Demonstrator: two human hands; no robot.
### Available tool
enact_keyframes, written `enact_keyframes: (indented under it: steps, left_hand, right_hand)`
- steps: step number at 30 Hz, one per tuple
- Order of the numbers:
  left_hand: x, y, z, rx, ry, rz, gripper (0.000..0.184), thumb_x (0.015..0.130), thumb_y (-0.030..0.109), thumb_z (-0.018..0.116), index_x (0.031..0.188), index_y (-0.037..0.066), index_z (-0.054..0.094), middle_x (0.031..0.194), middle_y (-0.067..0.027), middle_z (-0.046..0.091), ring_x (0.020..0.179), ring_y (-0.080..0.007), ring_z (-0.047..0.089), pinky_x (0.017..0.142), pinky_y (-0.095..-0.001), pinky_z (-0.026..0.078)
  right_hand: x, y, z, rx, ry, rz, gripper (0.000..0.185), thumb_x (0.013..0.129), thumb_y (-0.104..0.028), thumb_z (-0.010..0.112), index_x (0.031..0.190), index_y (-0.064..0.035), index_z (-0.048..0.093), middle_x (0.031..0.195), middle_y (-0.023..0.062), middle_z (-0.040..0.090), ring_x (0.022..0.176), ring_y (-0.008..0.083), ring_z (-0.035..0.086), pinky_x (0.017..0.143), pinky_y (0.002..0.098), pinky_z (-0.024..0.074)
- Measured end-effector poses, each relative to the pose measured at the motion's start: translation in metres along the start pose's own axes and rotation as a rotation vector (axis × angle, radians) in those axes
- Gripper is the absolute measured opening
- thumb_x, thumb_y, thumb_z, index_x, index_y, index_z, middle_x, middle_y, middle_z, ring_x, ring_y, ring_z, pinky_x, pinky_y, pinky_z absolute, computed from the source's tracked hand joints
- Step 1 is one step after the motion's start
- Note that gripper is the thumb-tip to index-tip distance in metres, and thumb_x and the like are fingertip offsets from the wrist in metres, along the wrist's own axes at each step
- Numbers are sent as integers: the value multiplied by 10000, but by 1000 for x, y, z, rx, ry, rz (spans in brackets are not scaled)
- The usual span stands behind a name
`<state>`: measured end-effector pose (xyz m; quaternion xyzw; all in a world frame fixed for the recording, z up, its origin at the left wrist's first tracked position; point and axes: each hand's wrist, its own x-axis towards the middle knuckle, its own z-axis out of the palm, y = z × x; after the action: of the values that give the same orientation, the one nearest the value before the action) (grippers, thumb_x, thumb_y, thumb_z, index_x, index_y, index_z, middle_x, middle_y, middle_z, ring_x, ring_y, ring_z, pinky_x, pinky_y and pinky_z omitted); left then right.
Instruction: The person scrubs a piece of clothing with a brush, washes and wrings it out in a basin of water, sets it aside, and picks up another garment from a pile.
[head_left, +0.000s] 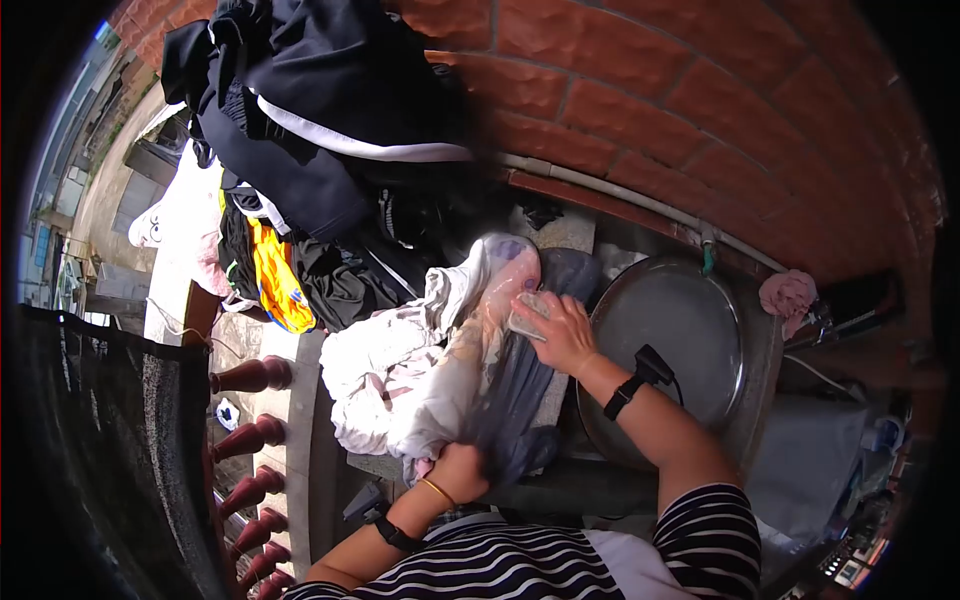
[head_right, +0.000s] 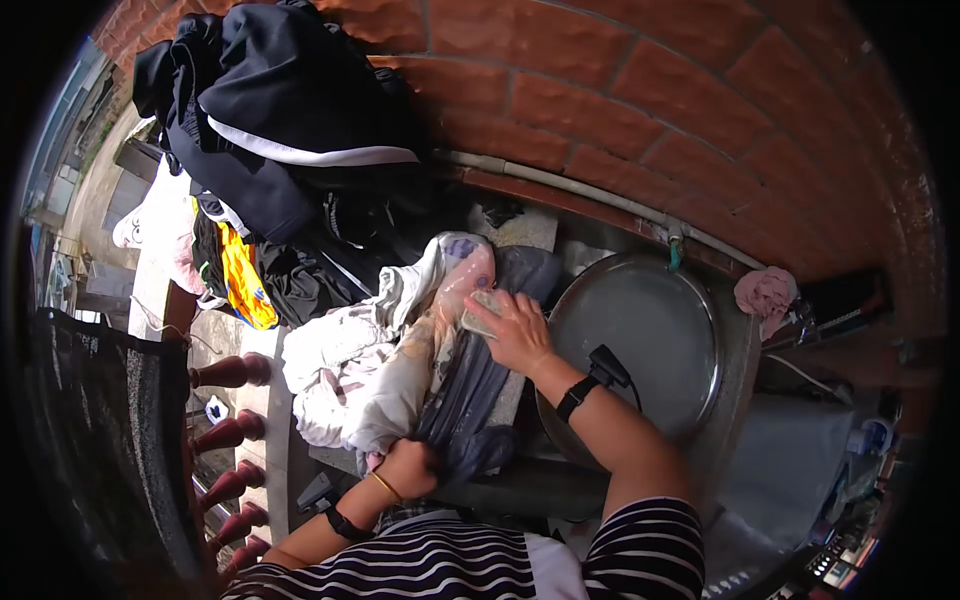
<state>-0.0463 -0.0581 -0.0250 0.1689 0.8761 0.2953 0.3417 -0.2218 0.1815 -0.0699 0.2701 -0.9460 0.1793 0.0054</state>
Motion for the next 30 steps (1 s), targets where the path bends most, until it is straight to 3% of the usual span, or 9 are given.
enact_keyframes:
  steps: [2, 5, 12, 16, 21, 24, 26, 28, 30]
  left_hand:
    - [-3, -3, 7, -66, 26, 23, 165, 597, 123, 614, 696, 36, 713, 691, -212, 657, 657, -405, 664, 661, -473, 563]
    - [-4, 1, -1, -82, 8, 21, 158, 632, 144, 642, 651, -6, 689, 663, -236, 643, 662, -427, 663, 673, -490, 563]
    - [3, 2, -3, -105, 18, 54, 149, 625, 140, 647, 632, -5, 676, 660, -235, 642, 669, -430, 662, 668, -488, 563]
    - [8, -4, 4, -132, -17, 5, 166, 627, 153, 661, 637, -11, 677, 670, -247, 643, 690, -435, 664, 693, -490, 563]
    - [-3, 16, -33, -1, -137, 86, 247, 729, 232, 642, 816, 14, 720, 772, -242, 666, 744, -408, 671, 726, -462, 556]
    - [21, 55, -107, 86, 228, 27, 245, 777, 188, 621, 936, 34, 727, 899, -198, 656, 861, -382, 651, 786, -458, 542]
    - [75, 43, -133, 247, 646, 51, 463, 766, 192, 665, 1165, -42, 639, 1001, -220, 633, 945, -401, 588, 886, -440, 494]
    - [136, 17, -142, 623, 776, -90, 580, 769, 268, 681, 1215, -81, 559, 1019, -155, 634, 1013, -327, 590, 841, -396, 512]
    - [176, -5, -141, 701, 549, -372, 491, 775, 274, 700, 1158, -18, 605, 1058, -98, 663, 1059, -265, 608, 828, -335, 537]
  right_hand:
    - [53, 59, 4, -89, 211, 407, 531, 849, -260, 693, 1365, -306, 576, 1176, 135, 546, 1087, 380, 535, 903, 485, 462]
    - [65, 77, 4, -62, 204, 557, 522, 861, -267, 685, 1370, -299, 572, 1154, 139, 558, 1057, 387, 549, 892, 485, 467]
    - [-40, -62, -4, 154, -167, -54, 656, 783, -259, 755, 1399, -355, 550, 1182, 98, 536, 1033, 324, 543, 939, 435, 453]
    - [52, 52, 7, -52, 359, 380, 530, 838, -234, 701, 1353, -276, 582, 1155, 133, 564, 1024, 381, 557, 866, 486, 472]
    - [78, 102, -11, 138, 126, 825, 630, 857, -338, 706, 1438, -207, 500, 1277, 175, 554, 1195, 403, 534, 980, 458, 470]
    - [61, 93, -18, 1071, 204, 938, 1040, 775, -365, 817, 1537, 17, 221, 1528, 287, 340, 1390, 377, 399, 1088, 409, 384]
    - [59, 75, -22, 1214, 52, 983, 1124, 728, -367, 846, 1545, 21, 177, 1551, 284, 298, 1402, 381, 383, 1106, 396, 372]
    - [67, 70, 0, 596, 44, 1110, 1116, 672, -366, 875, 1511, 30, 256, 1548, 286, 285, 1391, 386, 396, 1101, 394, 394]
    - [65, 55, -3, 484, 0, 1081, 1061, 646, -395, 874, 1454, 37, 341, 1500, 294, 329, 1363, 395, 428, 1090, 401, 421]
